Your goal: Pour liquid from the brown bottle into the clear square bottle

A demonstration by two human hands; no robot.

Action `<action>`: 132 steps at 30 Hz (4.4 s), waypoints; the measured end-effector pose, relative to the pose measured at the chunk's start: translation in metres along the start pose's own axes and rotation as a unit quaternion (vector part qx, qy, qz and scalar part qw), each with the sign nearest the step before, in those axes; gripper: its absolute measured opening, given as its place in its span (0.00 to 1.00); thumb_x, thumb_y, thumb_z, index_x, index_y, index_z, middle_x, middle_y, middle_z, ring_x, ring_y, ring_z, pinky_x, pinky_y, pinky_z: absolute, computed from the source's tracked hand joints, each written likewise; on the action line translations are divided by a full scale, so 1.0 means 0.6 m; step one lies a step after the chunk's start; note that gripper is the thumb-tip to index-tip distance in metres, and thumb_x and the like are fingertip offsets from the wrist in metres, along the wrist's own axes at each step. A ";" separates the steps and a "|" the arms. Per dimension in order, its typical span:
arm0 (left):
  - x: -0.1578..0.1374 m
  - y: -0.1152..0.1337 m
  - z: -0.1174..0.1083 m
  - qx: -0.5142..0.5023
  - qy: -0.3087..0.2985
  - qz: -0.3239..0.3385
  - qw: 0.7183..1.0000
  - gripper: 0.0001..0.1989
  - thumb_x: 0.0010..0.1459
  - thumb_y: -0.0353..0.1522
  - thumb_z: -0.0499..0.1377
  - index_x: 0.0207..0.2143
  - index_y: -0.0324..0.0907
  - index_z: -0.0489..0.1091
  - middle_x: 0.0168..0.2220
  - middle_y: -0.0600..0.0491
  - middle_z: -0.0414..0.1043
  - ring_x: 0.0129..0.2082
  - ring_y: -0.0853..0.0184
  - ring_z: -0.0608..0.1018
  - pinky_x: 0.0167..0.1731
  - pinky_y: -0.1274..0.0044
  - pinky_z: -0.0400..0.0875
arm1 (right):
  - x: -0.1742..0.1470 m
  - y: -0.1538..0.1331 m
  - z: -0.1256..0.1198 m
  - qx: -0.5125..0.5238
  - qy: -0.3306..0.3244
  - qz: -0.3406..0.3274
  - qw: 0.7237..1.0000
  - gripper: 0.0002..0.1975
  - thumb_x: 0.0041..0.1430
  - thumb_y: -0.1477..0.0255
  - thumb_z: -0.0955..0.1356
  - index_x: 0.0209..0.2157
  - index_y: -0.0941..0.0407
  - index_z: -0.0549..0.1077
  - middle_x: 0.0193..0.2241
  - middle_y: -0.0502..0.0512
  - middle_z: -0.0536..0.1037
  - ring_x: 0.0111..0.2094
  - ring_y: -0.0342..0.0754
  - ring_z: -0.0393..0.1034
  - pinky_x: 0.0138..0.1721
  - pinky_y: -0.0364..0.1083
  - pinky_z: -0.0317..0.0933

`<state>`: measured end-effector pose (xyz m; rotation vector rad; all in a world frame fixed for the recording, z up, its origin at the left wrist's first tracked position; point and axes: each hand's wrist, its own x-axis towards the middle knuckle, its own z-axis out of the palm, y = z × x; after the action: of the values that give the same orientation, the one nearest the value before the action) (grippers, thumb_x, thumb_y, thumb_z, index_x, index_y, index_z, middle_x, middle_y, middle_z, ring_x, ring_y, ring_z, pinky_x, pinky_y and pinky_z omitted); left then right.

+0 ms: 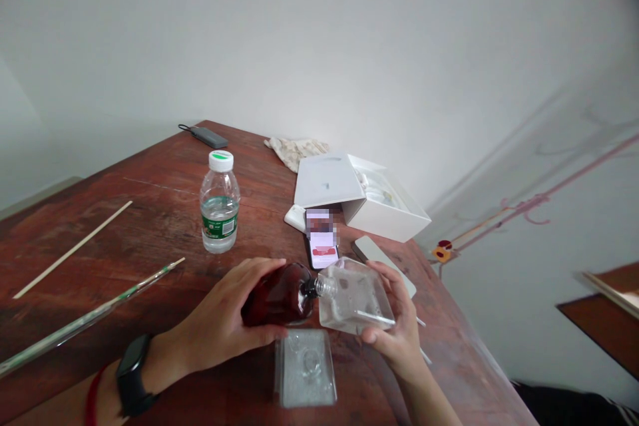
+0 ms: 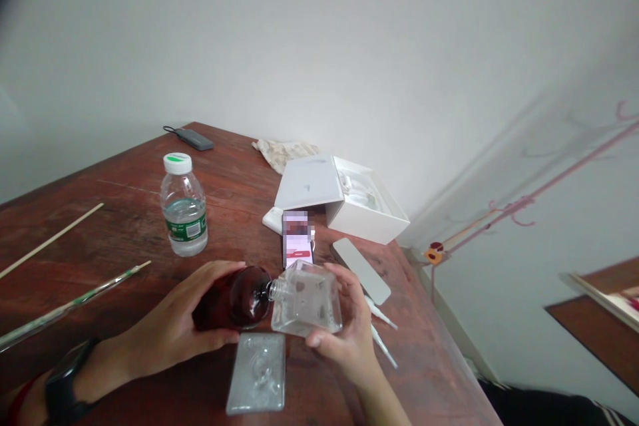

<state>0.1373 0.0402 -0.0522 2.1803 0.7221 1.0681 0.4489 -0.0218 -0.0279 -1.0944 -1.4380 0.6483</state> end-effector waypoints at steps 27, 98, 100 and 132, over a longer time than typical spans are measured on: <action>0.000 0.010 -0.005 -0.002 -0.008 -0.004 1.000 0.40 0.67 0.50 0.71 0.73 0.56 0.57 0.67 0.46 0.71 0.64 0.49 0.76 0.66 0.57 0.73 | 0.003 -0.021 0.000 -0.022 0.013 -0.045 0.999 0.47 0.49 0.41 0.82 0.65 0.47 0.74 0.55 0.63 0.87 0.54 0.68 0.85 0.52 0.62 0.81; 0.009 0.012 -0.009 -0.011 -0.024 -0.002 1.000 0.38 0.67 0.46 0.72 0.72 0.55 0.58 0.66 0.47 0.72 0.62 0.50 0.77 0.64 0.59 0.73 | -0.010 -0.007 -0.007 -0.038 0.035 -0.036 0.998 0.52 0.49 0.40 0.81 0.70 0.46 0.72 0.57 0.60 0.87 0.56 0.68 0.84 0.58 0.63 0.77; 0.009 0.010 -0.009 -0.009 -0.025 0.002 1.000 0.39 0.67 0.45 0.72 0.72 0.55 0.58 0.65 0.47 0.72 0.62 0.51 0.78 0.64 0.60 0.74 | -0.009 -0.009 -0.006 -0.035 0.035 -0.037 0.998 0.52 0.49 0.40 0.81 0.70 0.46 0.72 0.56 0.60 0.87 0.55 0.68 0.85 0.56 0.62 0.79; 0.008 0.005 -0.007 -0.020 -0.021 0.006 1.000 0.41 0.64 0.44 0.74 0.72 0.54 0.59 0.66 0.48 0.73 0.63 0.52 0.78 0.66 0.59 0.72 | -0.004 -0.024 0.000 -0.079 0.056 -0.053 0.994 0.49 0.50 0.38 0.80 0.67 0.49 0.76 0.52 0.60 0.90 0.50 0.68 0.88 0.48 0.60 0.84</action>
<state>0.1367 0.0425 -0.0454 2.1685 0.6642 1.0307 0.4452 -0.0297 -0.0162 -1.1490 -1.4576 0.3974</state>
